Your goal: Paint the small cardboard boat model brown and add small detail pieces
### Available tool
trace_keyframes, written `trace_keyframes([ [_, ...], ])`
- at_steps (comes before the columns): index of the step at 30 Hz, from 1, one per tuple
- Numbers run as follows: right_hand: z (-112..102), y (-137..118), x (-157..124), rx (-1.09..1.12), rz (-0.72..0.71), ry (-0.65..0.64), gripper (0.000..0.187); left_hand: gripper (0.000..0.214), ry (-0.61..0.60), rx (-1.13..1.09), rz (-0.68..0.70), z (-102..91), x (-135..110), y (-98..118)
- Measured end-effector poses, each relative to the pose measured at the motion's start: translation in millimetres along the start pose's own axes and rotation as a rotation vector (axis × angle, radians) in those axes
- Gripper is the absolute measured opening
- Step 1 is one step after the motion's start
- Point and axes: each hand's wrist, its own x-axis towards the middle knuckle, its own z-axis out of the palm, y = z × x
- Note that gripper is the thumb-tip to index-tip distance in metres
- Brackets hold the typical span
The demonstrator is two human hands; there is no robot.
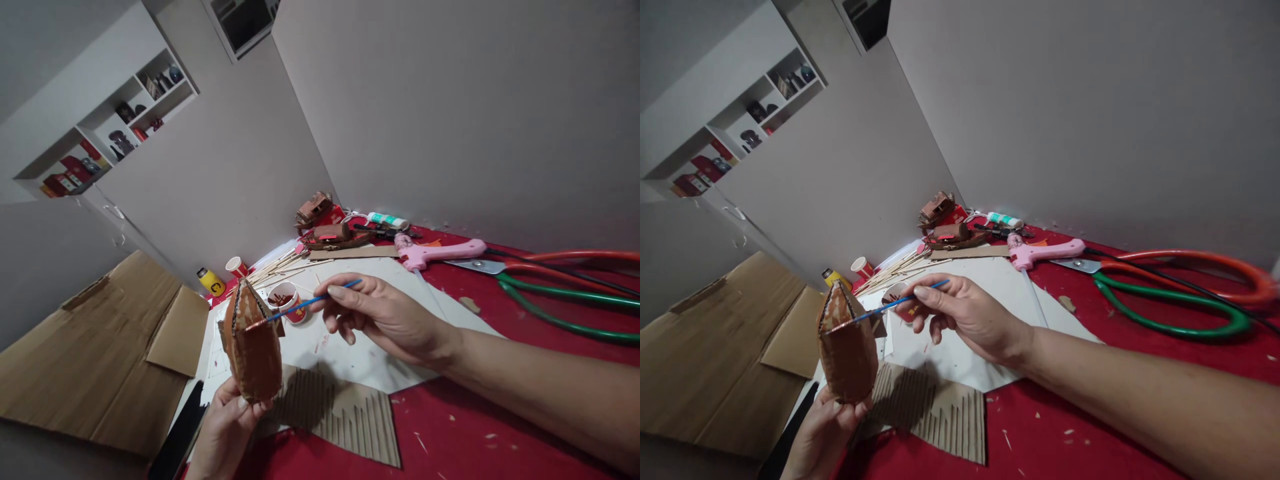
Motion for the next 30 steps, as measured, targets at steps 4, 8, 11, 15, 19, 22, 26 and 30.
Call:
trace_keyframes([
  [4, 1.2, -10.8, 0.2, -0.011, -0.108, 0.059, 0.021, 0.029, 0.06, 0.072, 0.048, -0.5, 0.9, -0.4],
  [8, 2.4, -14.6, -2.7, -0.157, -0.226, 0.079, 0.021, 0.026, 0.158, 0.164, 0.118, 3.2, -0.7, -0.4],
  [11, 4.6, -13.9, -5.5, -0.256, -0.313, 0.101, 0.02, 0.025, 0.226, 0.245, 0.162, 3.4, -1.2, -1.5],
  [15, 7.1, -13.9, -7.1, -0.353, -0.374, 0.111, 0.018, 0.029, 0.285, 0.364, 0.19, 0.3, 1.3, -3.1],
  [19, 8.3, -12.4, -8.8, -0.402, -0.35, 0.104, 0.022, 0.033, 0.327, 0.38, 0.195, 1.0, 2.8, -3.1],
  [22, 9.0, -9.0, -10.3, -0.395, -0.321, 0.097, 0.022, 0.034, 0.342, 0.351, 0.21, 2.1, 2.2, -3.1],
  [26, 9.2, -4.9, -11.6, -0.396, -0.302, 0.069, 0.02, 0.03, 0.343, 0.336, 0.23, 2.1, 1.5, -3.6],
  [30, 9.0, -2.3, -12.9, -0.383, -0.284, 0.051, 0.022, 0.032, 0.372, 0.309, 0.226, 5.4, 2.4, -2.9],
])
